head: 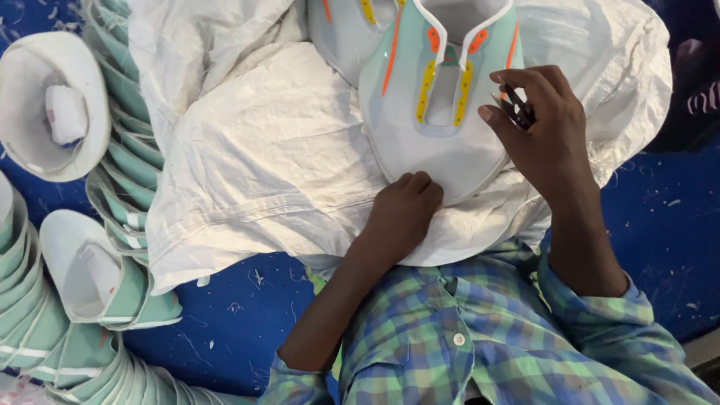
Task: Trimming excess material and finishing shoe uppers using a small cutting tool.
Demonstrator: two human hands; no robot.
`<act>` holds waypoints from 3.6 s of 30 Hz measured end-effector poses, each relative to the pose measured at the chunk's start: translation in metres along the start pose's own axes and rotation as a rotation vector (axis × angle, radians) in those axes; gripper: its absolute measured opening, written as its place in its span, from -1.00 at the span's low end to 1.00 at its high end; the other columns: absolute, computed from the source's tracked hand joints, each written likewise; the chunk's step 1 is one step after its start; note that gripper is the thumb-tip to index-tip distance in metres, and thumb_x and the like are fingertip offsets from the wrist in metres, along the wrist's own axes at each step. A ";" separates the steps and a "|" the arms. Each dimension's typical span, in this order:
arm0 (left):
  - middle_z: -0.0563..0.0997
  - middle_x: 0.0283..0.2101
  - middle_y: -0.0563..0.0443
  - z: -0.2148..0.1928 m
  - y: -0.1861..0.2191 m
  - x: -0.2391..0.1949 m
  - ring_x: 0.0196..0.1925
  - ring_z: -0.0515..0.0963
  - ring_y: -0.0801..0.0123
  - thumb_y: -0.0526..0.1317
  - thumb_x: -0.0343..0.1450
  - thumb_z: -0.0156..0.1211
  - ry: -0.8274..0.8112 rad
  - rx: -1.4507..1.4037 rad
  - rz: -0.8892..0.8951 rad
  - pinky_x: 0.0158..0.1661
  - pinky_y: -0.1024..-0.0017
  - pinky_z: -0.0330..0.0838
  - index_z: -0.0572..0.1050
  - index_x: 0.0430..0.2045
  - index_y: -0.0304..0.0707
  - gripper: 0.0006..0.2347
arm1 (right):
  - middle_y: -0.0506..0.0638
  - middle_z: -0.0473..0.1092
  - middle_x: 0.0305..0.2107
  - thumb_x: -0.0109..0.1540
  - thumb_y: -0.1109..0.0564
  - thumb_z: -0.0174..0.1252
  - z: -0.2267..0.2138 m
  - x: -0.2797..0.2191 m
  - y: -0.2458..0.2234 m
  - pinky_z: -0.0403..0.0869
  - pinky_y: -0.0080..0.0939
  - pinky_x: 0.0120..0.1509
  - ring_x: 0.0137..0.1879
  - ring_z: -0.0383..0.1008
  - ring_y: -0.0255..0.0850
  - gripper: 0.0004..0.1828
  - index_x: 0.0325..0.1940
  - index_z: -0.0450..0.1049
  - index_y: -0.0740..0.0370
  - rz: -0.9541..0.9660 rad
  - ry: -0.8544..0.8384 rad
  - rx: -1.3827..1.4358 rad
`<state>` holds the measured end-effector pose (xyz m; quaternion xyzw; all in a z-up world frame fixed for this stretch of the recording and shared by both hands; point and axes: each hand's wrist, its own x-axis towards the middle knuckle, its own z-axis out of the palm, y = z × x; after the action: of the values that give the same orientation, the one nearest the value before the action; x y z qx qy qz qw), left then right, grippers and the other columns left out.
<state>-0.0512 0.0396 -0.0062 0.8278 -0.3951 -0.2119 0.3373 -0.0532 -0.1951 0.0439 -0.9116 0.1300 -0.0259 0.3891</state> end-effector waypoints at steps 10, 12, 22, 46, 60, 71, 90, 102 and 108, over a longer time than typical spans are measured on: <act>0.60 -0.31 -0.09 -0.022 0.005 -0.001 -0.15 0.60 0.07 -0.25 0.43 0.28 -0.042 -0.337 -0.141 -0.14 0.16 0.48 0.54 -0.33 -0.27 -0.91 | 0.22 0.34 0.04 0.25 0.01 0.35 -0.009 -0.055 -0.009 0.55 -0.16 -0.24 -0.21 0.54 -0.14 -0.48 0.26 0.54 0.22 -0.111 -0.371 -0.346; 0.62 -0.26 -0.09 -0.019 0.004 0.001 -0.13 0.62 0.07 -0.26 0.41 0.29 -0.028 -0.448 -0.096 -0.10 0.18 0.49 0.53 -0.32 -0.27 -0.90 | 0.02 0.42 -0.18 0.20 -0.01 0.34 -0.010 -0.068 -0.007 0.54 -0.14 -0.29 -0.25 0.53 -0.16 -0.54 0.17 0.61 0.10 -0.248 -0.413 -0.339; 0.63 -0.27 -0.07 -0.032 0.003 0.000 -0.23 0.65 0.21 -0.30 0.44 0.30 -0.124 -0.729 -0.124 -0.17 0.31 0.51 0.53 -0.27 -0.33 -0.89 | -0.03 0.47 -0.26 0.19 0.01 0.35 0.007 -0.081 0.009 0.54 -0.08 -0.23 -0.23 0.58 -0.09 -0.76 -0.11 0.59 0.10 -0.273 -0.368 -0.301; 0.23 0.53 -0.20 -0.052 -0.063 0.017 0.57 0.29 0.09 -0.24 0.55 0.29 0.609 -0.598 -0.326 0.42 0.19 0.39 0.11 0.50 -0.28 -0.38 | 0.02 0.42 -0.14 0.45 0.19 0.51 0.003 0.051 0.027 0.48 -0.23 -0.10 -0.19 0.50 -0.15 -0.76 0.07 0.55 0.24 -0.365 -0.030 -0.164; 0.64 0.14 -0.06 -0.109 0.001 0.033 0.24 0.60 0.39 -0.29 0.60 0.26 0.320 -0.857 0.014 0.28 0.42 0.45 0.48 0.17 -0.35 -0.74 | 0.09 0.48 0.03 0.32 0.16 0.31 -0.031 0.040 -0.045 0.38 -0.52 -0.46 -0.35 0.43 -0.46 -0.55 0.19 0.33 0.42 -0.272 0.034 0.697; 0.69 -0.24 0.02 -0.102 0.002 0.058 -0.17 0.66 0.51 -0.18 0.47 0.38 0.477 -0.948 -0.229 -0.09 0.48 0.57 0.61 -0.01 -0.35 -0.72 | -0.09 0.44 -0.23 0.35 0.37 0.44 0.030 -0.023 0.027 0.43 -0.50 -0.14 -0.15 0.45 -0.47 -0.64 0.04 0.35 0.31 -0.099 0.116 0.703; 0.58 -0.37 0.02 -0.128 0.034 0.048 -0.37 0.61 0.48 -0.29 0.57 0.21 0.812 -0.353 -0.179 -0.29 0.52 0.50 0.51 -0.28 -0.36 -0.90 | -0.05 0.50 -0.20 0.25 0.36 0.43 0.035 -0.063 0.033 0.58 -0.42 -0.10 -0.12 0.57 -0.40 -0.60 -0.07 0.29 0.27 0.016 0.143 0.682; 0.66 -0.11 -0.15 -0.123 0.056 0.056 0.04 0.63 0.10 -0.13 0.43 0.36 0.466 -0.328 -0.002 0.11 0.25 0.46 0.58 -0.19 -0.42 -0.72 | 0.13 0.52 -0.26 0.12 0.22 0.50 0.005 -0.077 -0.004 0.47 -0.24 -0.26 -0.27 0.54 -0.28 -0.55 0.00 0.46 0.33 -0.196 0.252 0.097; 0.62 -0.24 -0.06 -0.135 0.022 0.053 -0.16 0.62 0.19 -0.26 0.54 0.22 0.381 -0.437 -0.004 -0.05 0.28 0.48 0.60 -0.17 -0.33 -0.88 | 0.08 0.56 -0.27 0.09 0.16 0.44 -0.023 -0.099 -0.042 0.57 -0.10 -0.26 -0.24 0.65 -0.10 -0.64 -0.09 0.52 0.26 -0.044 -0.601 -0.044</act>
<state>0.0526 0.0400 0.0980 0.7611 -0.2683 -0.1334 0.5753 -0.1431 -0.1576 0.0956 -0.8893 -0.0102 0.2394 0.3895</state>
